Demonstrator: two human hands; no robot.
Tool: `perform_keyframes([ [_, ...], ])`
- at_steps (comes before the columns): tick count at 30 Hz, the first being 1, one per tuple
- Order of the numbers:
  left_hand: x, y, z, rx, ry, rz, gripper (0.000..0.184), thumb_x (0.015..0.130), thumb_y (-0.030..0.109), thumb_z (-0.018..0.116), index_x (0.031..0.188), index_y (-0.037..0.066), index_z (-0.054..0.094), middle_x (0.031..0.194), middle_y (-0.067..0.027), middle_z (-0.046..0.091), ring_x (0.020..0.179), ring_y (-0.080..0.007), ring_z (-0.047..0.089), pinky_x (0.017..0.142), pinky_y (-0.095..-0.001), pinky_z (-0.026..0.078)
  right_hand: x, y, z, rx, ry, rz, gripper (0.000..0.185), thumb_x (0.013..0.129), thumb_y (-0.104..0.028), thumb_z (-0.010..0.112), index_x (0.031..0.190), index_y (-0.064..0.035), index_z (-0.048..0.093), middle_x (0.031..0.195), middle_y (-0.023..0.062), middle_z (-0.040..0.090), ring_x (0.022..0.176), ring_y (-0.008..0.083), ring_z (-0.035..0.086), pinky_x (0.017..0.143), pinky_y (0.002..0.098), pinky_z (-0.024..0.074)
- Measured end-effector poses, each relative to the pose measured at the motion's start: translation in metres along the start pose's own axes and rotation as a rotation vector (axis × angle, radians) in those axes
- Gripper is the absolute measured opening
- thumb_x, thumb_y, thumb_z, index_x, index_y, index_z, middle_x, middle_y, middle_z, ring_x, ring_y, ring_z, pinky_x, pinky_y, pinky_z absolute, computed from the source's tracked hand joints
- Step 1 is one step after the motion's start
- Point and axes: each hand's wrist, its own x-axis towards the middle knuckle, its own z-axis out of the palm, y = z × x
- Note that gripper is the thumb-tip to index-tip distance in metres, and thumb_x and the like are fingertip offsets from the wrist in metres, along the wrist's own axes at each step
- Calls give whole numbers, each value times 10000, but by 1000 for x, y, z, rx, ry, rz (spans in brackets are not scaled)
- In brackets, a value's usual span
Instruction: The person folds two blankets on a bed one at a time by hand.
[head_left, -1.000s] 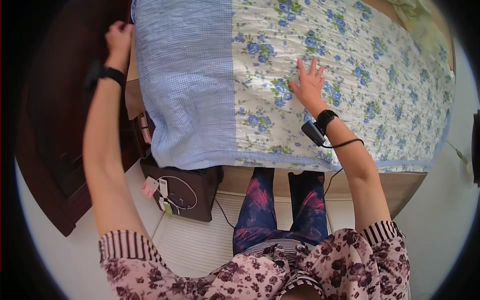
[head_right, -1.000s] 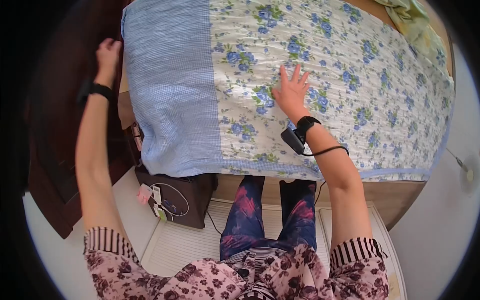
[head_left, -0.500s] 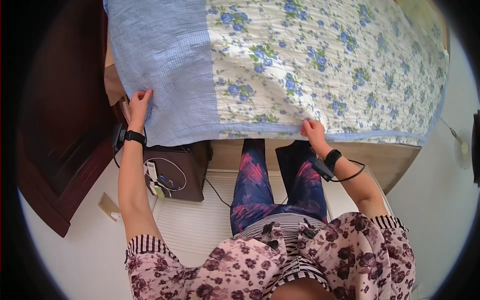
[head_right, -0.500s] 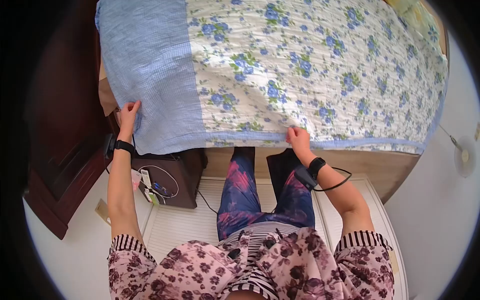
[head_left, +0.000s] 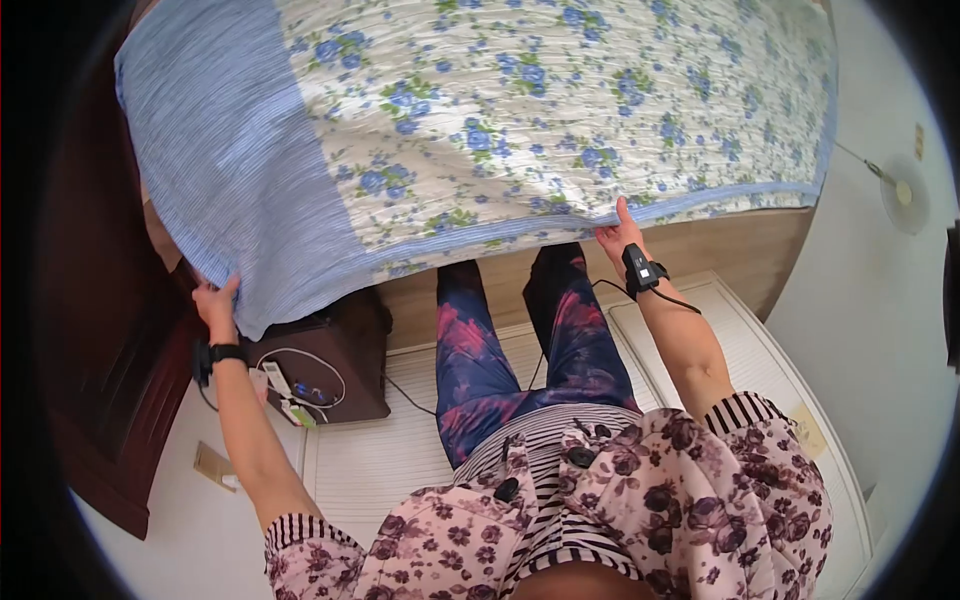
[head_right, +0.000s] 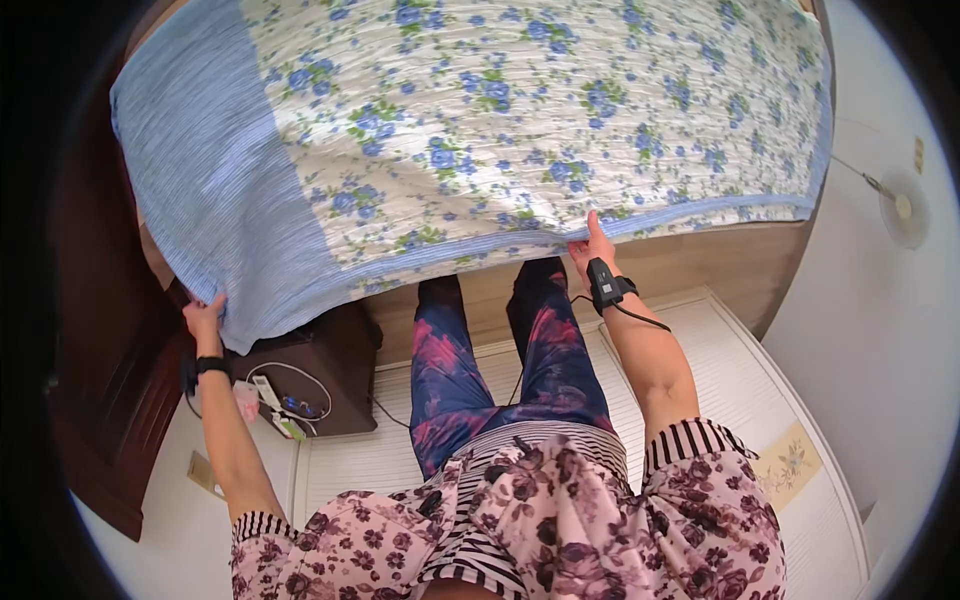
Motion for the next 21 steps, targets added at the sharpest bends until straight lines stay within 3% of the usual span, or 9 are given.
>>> perform_keyframes([
  [2,-22,43,-19,-415,-216,-403,363,658,150,734,944,-25,596,876,-93,609,714,-181,572,573,-292,480,7,-7,-8,6,-5,-38,371,789,-358,654,1031,-126,495,911,27,511,830,172,470,788,355,381],
  [3,-25,46,-21,-423,-236,-344,260,702,105,677,928,-3,608,832,-73,607,702,-116,562,508,-257,456,13,-8,-13,-29,-13,-61,337,800,-339,646,1016,-127,498,890,25,513,807,171,471,773,352,389],
  [6,3,4,-33,-7,-239,-76,243,693,83,660,912,-10,612,785,-113,623,702,-172,595,536,-308,468,14,-9,-25,-82,-16,-101,236,828,-279,620,960,-122,504,811,28,517,717,168,476,692,332,418],
  [7,7,10,-40,217,-150,100,208,719,96,602,893,-17,615,777,-151,635,738,-269,623,566,-375,480,13,-4,-33,-92,-14,-109,203,837,-258,611,939,-118,505,782,31,517,683,168,477,659,324,428],
  [10,25,-9,-48,541,-76,38,201,737,131,566,849,-26,622,837,-172,639,787,-341,622,614,-426,490,3,8,-36,-298,275,-58,182,843,-239,592,858,-81,504,703,57,497,587,166,471,511,305,437],
  [13,36,-30,-31,961,-238,-135,141,740,150,564,783,82,680,856,-136,652,808,-257,642,619,-341,521,20,6,-69,-252,245,-42,251,819,-279,619,845,-50,520,687,84,539,548,168,515,438,266,454],
  [18,31,-32,-26,1185,-213,-78,217,747,225,573,932,156,664,1041,-95,593,1066,-282,516,863,-430,419,18,0,-71,-159,230,14,214,836,-225,607,959,-61,548,774,64,584,706,199,573,570,302,493],
  [20,4,-12,-25,1194,-174,-127,245,776,254,535,955,146,663,1067,-104,564,1012,-326,518,855,-489,399,17,-4,-73,-56,145,59,205,837,-237,605,954,-76,554,778,51,582,744,195,571,586,302,494],
  [21,-32,66,-49,1246,-328,-236,264,761,214,555,992,132,652,1174,-131,482,1052,-324,483,867,-505,372,12,-7,-73,-49,159,100,216,831,-277,610,938,-97,557,805,29,577,772,169,550,550,275,473],
])
